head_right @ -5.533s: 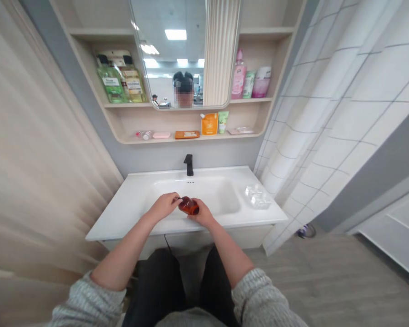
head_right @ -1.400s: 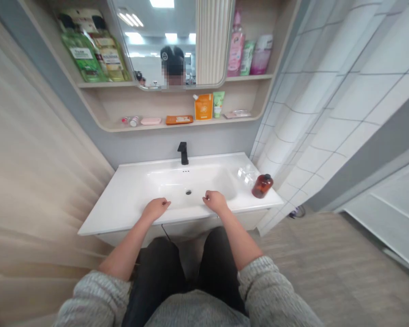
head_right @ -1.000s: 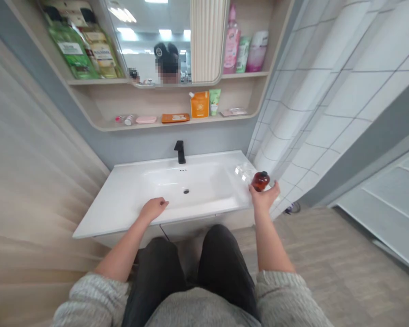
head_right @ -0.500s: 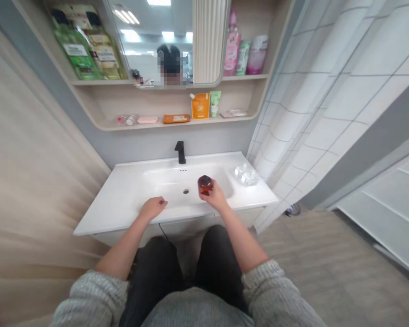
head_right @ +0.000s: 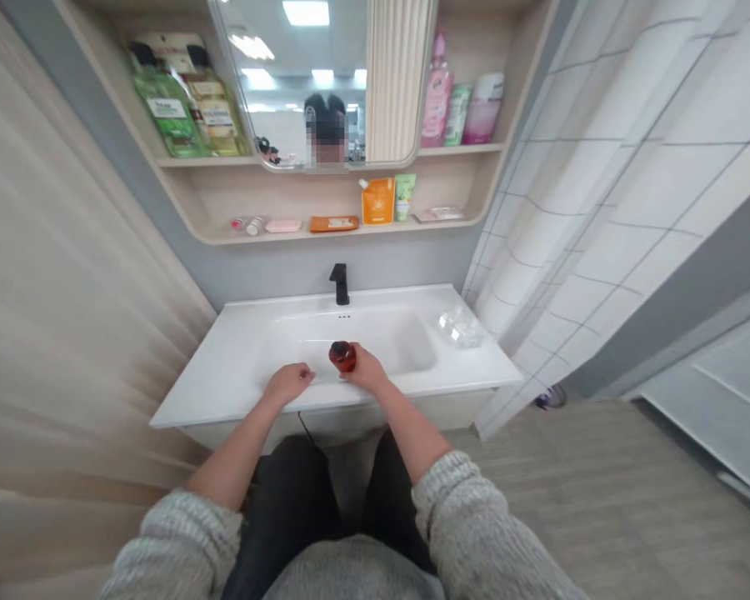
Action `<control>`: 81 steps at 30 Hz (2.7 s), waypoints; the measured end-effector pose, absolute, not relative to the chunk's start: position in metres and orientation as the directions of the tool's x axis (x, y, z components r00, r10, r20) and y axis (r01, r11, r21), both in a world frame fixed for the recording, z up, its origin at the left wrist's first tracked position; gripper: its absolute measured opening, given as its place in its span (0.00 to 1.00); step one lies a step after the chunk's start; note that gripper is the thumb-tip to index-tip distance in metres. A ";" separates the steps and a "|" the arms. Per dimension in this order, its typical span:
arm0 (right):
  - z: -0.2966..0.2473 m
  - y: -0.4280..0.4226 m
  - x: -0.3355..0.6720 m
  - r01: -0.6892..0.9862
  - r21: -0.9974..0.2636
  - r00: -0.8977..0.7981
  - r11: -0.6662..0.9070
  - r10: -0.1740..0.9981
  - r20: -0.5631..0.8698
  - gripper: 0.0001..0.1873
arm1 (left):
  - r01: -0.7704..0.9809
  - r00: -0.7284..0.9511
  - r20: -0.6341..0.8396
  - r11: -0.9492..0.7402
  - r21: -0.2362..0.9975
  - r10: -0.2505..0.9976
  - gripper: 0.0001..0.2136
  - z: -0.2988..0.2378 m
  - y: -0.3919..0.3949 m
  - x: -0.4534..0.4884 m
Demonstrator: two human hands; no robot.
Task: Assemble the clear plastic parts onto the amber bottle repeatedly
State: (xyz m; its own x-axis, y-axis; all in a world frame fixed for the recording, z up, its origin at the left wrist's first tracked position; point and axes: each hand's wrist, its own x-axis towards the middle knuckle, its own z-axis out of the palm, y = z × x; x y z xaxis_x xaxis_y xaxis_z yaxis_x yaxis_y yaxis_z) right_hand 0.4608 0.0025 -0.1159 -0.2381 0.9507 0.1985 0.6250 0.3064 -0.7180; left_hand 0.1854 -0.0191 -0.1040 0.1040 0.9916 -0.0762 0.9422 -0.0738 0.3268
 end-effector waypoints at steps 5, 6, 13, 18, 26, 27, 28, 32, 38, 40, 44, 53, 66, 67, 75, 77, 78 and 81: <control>-0.113 0.003 0.460 0.635 -0.724 -0.206 0.269 0.962 0.176 0.44 | 0.941 0.102 -0.063 -0.076 0.329 0.993 0.15 -0.104 -0.020 0.185; -0.113 0.003 0.460 0.635 -0.725 -0.207 0.267 0.963 0.173 0.44 | 0.941 0.104 -0.061 -0.078 0.330 0.993 0.15 -0.104 -0.020 0.185; -0.114 0.003 0.461 0.634 -0.723 -0.217 0.276 0.960 0.176 0.44 | 0.916 0.140 -0.009 -0.126 0.381 0.990 0.14 -0.108 -0.019 0.181; -0.114 0.004 0.459 0.631 -0.700 -0.278 0.334 0.940 0.197 0.45 | 0.749 0.143 0.264 -0.278 0.601 0.954 0.14 -0.108 -0.027 0.179; -0.126 0.009 0.458 0.617 -0.657 -0.343 0.433 0.900 0.270 0.48 | 0.568 0.162 0.336 -0.366 0.737 0.928 0.20 -0.102 -0.026 0.227; -0.127 0.009 0.459 0.622 -0.646 -0.348 0.443 0.895 0.279 0.49 | 0.575 0.168 0.336 -0.369 0.730 0.927 0.19 -0.103 -0.025 0.232; -0.128 0.010 0.459 0.625 -0.635 -0.356 0.455 0.889 0.287 0.49 | 0.583 0.170 0.329 -0.364 0.727 0.929 0.18 -0.104 -0.024 0.234; -0.127 0.010 0.460 0.623 -0.610 -0.386 0.490 0.870 0.306 0.49 | 0.616 0.146 0.239 -0.277 0.737 0.960 0.16 -0.106 -0.020 0.234; -0.127 0.010 0.459 0.641 -0.596 -0.379 0.484 0.874 0.304 0.47 | 0.624 0.140 0.211 -0.251 0.740 0.968 0.15 -0.108 -0.016 0.232; -0.128 0.010 0.459 0.641 -0.589 -0.386 0.492 0.870 0.307 0.48 | 0.618 0.143 0.214 -0.256 0.743 0.966 0.15 -0.110 -0.015 0.232; -0.129 0.010 0.460 0.644 -0.585 -0.384 0.494 0.869 0.311 0.49 | 0.599 0.151 0.248 -0.288 0.747 0.957 0.14 -0.111 -0.015 0.232; -0.125 0.008 0.459 0.652 -0.601 -0.369 0.463 0.886 0.282 0.47 | 0.623 0.139 0.239 -0.272 0.734 0.961 0.15 -0.114 -0.014 0.231; -0.127 0.008 0.458 0.638 -0.572 -0.390 0.515 0.857 0.336 0.44 | 0.713 0.125 0.248 -0.261 0.651 0.961 0.12 -0.109 -0.017 0.233; -0.127 0.008 0.457 0.634 -0.568 -0.394 0.525 0.851 0.346 0.44 | 0.732 0.120 0.243 -0.251 0.634 0.963 0.12 -0.108 -0.018 0.233; -0.125 0.006 0.457 0.627 -0.560 -0.400 0.541 0.841 0.365 0.47 | 0.763 0.105 0.199 -0.207 0.613 0.975 0.14 -0.100 -0.024 0.234; -0.125 0.006 0.457 0.631 -0.560 -0.400 0.537 0.843 0.359 0.47 | 0.726 0.113 0.228 -0.237 0.646 0.967 0.16 -0.101 -0.025 0.234; -0.124 0.006 0.456 0.634 -0.560 -0.398 0.534 0.846 0.356 0.46 | 0.718 0.131 0.235 -0.256 0.647 0.963 0.16 -0.101 -0.025 0.234; -0.123 0.005 0.456 0.635 -0.558 -0.400 0.534 0.845 0.355 0.45 | 0.764 0.155 0.194 -0.242 0.598 0.969 0.10 -0.099 -0.024 0.235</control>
State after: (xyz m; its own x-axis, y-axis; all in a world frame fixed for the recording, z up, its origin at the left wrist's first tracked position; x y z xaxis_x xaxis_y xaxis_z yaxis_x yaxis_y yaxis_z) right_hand 0.4563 0.0049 -0.1231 -0.3996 0.8453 0.3547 0.6346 0.5344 -0.5583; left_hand 0.2348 -0.0238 -0.0994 0.1551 0.9688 0.1936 0.7637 -0.2419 0.5985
